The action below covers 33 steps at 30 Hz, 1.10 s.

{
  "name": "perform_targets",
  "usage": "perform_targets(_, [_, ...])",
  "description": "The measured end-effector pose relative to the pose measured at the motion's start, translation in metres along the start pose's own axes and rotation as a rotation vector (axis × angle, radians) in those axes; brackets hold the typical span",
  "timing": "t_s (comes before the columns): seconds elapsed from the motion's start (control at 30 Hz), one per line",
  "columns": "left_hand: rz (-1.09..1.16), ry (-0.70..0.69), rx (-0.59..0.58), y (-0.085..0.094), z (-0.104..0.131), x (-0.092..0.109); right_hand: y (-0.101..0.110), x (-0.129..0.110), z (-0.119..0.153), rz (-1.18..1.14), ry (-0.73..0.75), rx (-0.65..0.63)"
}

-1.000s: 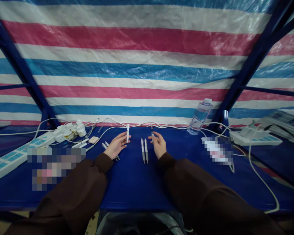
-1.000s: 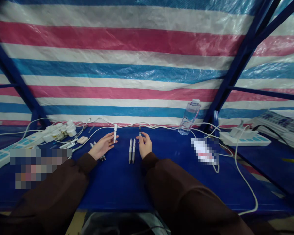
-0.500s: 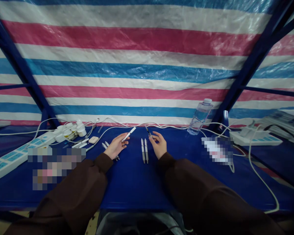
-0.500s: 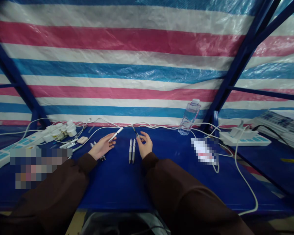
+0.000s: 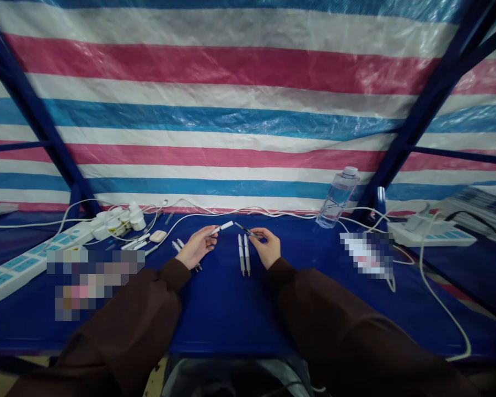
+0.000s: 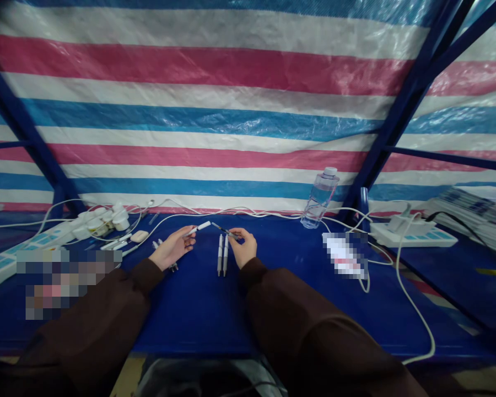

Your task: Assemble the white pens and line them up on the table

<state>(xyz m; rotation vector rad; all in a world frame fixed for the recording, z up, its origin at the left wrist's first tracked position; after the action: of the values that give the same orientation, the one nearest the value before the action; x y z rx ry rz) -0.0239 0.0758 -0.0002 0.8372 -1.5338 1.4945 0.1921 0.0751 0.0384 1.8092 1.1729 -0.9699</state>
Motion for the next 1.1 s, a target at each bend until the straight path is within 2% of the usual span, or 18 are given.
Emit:
perform_targets(0.2, [-0.012,-0.011,0.009,0.001,0.000,0.002,0.004,-0.009,0.004,0.130,0.028,0.032])
perform_targets(0.5, [-0.012,-0.005,0.013,0.001,-0.001,0.001,0.007,-0.011,0.005,0.179,0.058,0.069])
perform_targets(1.1, [-0.012,-0.013,0.071,0.000,0.003,0.005,-0.003,-0.046,0.019,0.344,0.330,0.015])
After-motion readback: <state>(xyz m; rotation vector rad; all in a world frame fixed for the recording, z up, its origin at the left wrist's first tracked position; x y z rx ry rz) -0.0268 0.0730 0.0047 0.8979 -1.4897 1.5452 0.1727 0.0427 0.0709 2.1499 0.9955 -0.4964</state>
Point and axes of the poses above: each hand's wrist, its own z-axis away from the middle knuckle, its own y-axis out of the back of the hand, x = y × z, the point moved 10 cm from there along -z, towards the middle knuckle, and after that the axes turned 5 degrees about -y, right-handed, at the moved point
